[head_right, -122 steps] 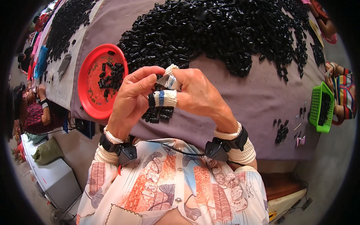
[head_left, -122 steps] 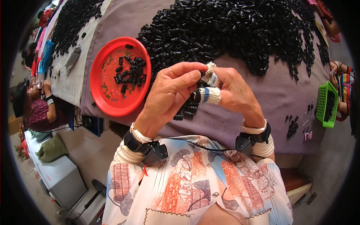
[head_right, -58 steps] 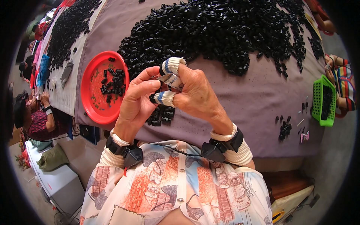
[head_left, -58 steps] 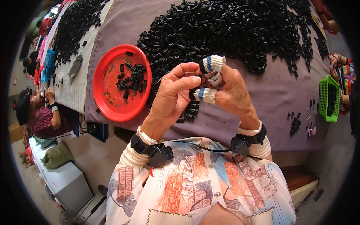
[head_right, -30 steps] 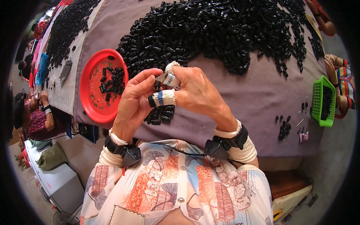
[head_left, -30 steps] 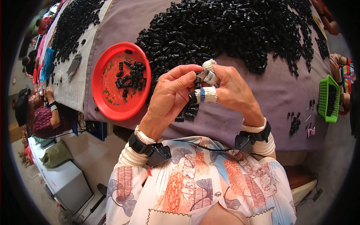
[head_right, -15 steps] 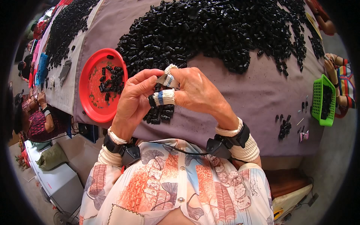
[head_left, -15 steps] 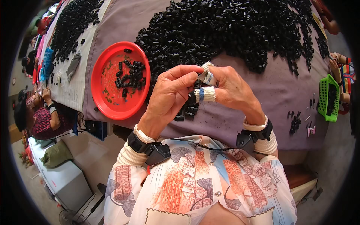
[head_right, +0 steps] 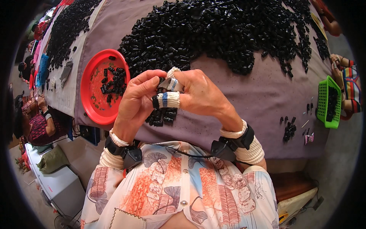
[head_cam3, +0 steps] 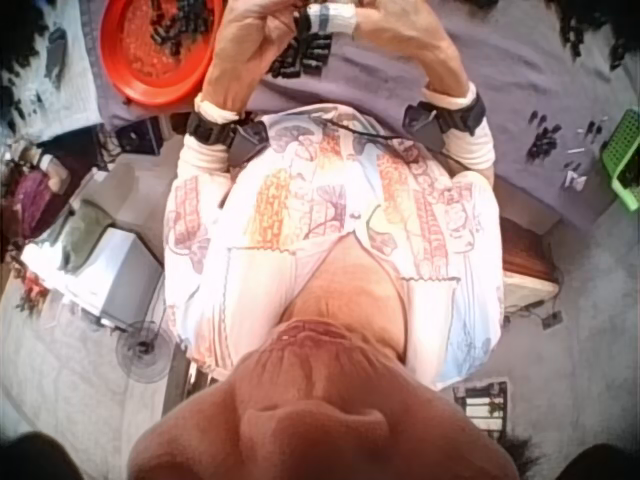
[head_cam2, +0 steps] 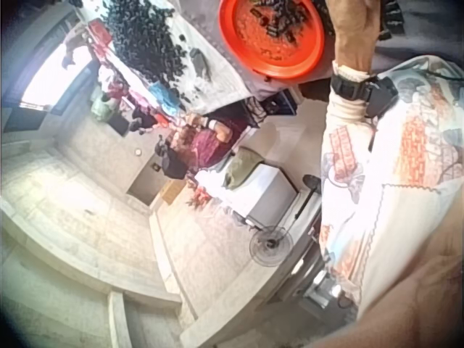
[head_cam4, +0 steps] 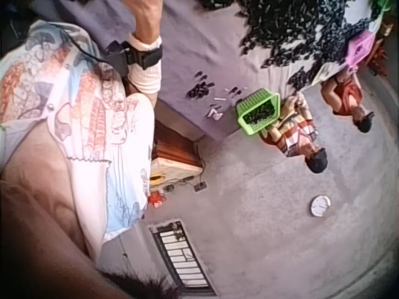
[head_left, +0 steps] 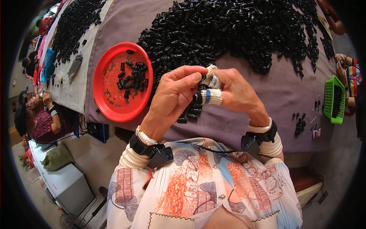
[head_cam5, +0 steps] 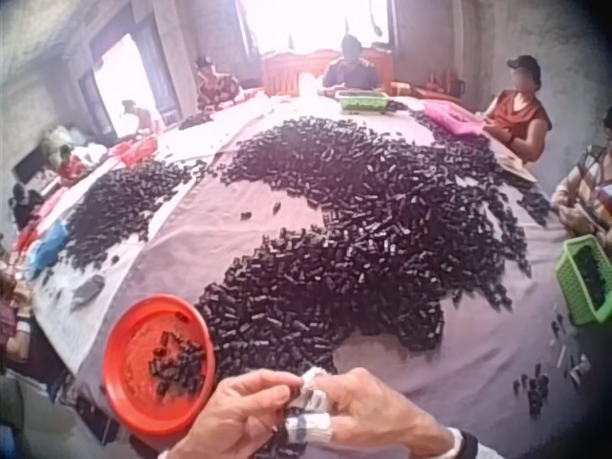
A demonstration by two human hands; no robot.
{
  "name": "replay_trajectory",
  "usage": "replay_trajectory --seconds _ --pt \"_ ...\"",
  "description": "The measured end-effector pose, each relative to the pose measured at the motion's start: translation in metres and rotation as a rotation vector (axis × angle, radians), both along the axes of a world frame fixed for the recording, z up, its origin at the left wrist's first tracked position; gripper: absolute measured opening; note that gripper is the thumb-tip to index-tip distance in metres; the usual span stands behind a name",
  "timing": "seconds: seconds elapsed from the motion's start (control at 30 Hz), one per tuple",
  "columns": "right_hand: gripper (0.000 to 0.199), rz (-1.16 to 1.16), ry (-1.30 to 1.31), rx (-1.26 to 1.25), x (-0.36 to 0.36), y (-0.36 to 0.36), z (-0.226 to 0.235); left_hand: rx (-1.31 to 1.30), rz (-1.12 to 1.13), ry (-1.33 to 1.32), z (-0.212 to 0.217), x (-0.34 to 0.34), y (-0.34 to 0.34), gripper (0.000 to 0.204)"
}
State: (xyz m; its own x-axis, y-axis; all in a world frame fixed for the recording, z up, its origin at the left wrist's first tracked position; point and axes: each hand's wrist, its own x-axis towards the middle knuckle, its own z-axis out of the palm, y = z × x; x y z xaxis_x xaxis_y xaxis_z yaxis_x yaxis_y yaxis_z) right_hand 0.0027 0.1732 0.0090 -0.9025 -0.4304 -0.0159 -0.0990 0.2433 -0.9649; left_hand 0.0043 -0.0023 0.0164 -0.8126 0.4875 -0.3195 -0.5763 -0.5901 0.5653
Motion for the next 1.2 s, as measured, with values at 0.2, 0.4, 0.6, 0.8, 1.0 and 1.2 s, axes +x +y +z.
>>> replay_trajectory --seconds 0.2,0.4,0.6,0.8,1.0,1.2 --pt "0.041 -0.015 0.012 0.023 -0.003 0.000 0.003 0.015 0.002 -0.009 0.000 0.000 0.000 0.018" --pt "0.043 -0.002 -0.007 0.063 -0.003 0.001 0.004 -0.020 0.004 -0.015 0.001 0.001 0.002 0.018" --pt "0.040 0.010 -0.004 0.063 -0.003 0.003 0.001 -0.001 0.019 -0.011 0.000 0.001 0.004 0.017" --pt "0.034 -0.128 -0.027 -0.148 0.002 -0.004 -0.004 0.193 0.032 0.017 -0.008 0.000 0.000 0.020" --pt "0.037 -0.234 0.016 -0.223 0.006 -0.006 0.005 0.209 0.065 0.017 -0.012 0.002 0.001 0.024" --pt "0.039 -0.227 0.014 -0.194 0.009 -0.007 0.009 0.210 0.093 -0.013 -0.007 0.003 0.004 0.025"
